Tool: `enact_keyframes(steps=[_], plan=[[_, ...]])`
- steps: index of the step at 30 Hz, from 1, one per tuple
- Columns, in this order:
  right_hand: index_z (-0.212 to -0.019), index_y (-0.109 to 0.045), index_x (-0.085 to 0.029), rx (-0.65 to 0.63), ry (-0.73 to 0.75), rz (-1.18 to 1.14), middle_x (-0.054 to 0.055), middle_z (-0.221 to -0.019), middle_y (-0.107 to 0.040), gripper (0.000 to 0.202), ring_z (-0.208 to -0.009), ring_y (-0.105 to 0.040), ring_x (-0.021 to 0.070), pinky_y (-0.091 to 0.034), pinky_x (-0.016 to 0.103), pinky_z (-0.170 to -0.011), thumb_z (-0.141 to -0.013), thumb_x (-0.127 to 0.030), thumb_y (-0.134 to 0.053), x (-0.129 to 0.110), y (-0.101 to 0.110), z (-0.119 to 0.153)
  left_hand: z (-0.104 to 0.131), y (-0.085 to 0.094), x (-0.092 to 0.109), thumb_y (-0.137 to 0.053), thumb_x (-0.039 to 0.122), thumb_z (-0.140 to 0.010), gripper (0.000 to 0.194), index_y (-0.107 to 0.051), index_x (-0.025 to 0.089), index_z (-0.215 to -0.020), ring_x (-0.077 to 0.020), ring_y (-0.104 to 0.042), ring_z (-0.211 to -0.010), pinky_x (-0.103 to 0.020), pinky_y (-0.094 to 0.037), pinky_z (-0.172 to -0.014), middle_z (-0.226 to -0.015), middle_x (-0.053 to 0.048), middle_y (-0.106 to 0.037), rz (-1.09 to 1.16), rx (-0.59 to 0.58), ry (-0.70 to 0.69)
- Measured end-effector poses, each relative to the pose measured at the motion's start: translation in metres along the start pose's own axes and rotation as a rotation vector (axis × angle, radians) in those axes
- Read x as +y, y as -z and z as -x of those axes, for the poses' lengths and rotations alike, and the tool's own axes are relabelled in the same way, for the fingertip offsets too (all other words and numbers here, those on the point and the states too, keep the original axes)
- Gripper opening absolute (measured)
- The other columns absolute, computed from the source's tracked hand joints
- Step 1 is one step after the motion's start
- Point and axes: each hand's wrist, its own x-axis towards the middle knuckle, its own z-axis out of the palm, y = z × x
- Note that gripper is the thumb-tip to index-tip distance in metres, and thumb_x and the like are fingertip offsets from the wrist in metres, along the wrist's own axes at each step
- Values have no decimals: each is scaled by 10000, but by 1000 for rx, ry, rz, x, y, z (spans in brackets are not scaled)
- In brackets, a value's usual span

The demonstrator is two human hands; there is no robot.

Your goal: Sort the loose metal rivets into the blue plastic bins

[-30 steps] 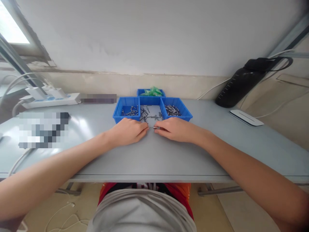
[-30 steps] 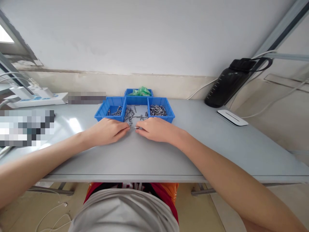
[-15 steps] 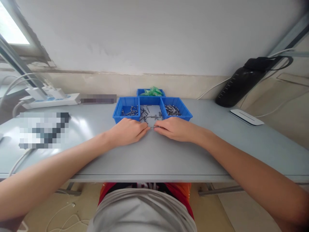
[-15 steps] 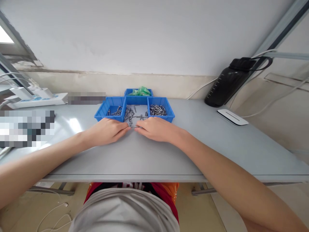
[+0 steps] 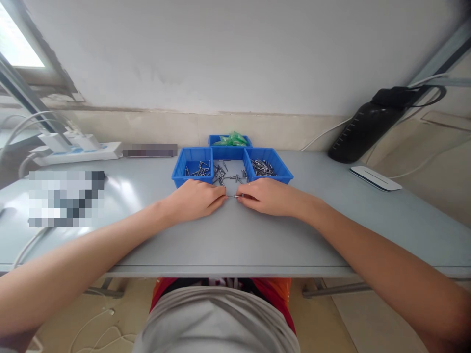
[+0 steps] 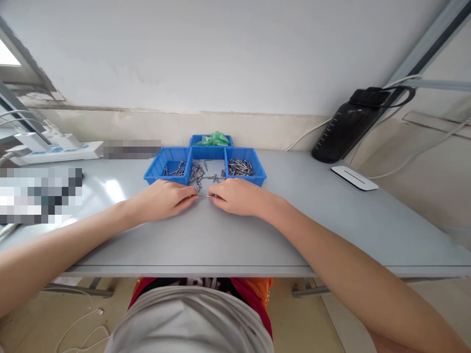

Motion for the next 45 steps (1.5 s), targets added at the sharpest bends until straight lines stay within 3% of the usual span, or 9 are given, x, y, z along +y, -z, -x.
enact_keyframes(steps=[23, 45], plan=[[-775, -523, -194, 7, 14, -8, 14, -697, -584, 265, -624, -509, 127, -288, 255, -567, -936, -335, -365, 0, 1, 0, 0, 1, 1, -261, 379, -985, 432, -560, 175, -749, -152, -579, -561, -266, -289, -486, -627, -26, -615, -18, -6, 14], [-824, -560, -206, -16, -5, -7, 24, -744, -618, 230, -667, -536, 143, -312, 254, -579, -912, -317, -379, 0, 0, 0, -1, -1, -1, -363, 352, -964, 302, -611, 197, -886, -137, -611, -687, -250, -321, -529, -822, -10, -672, 38, -13, -15]])
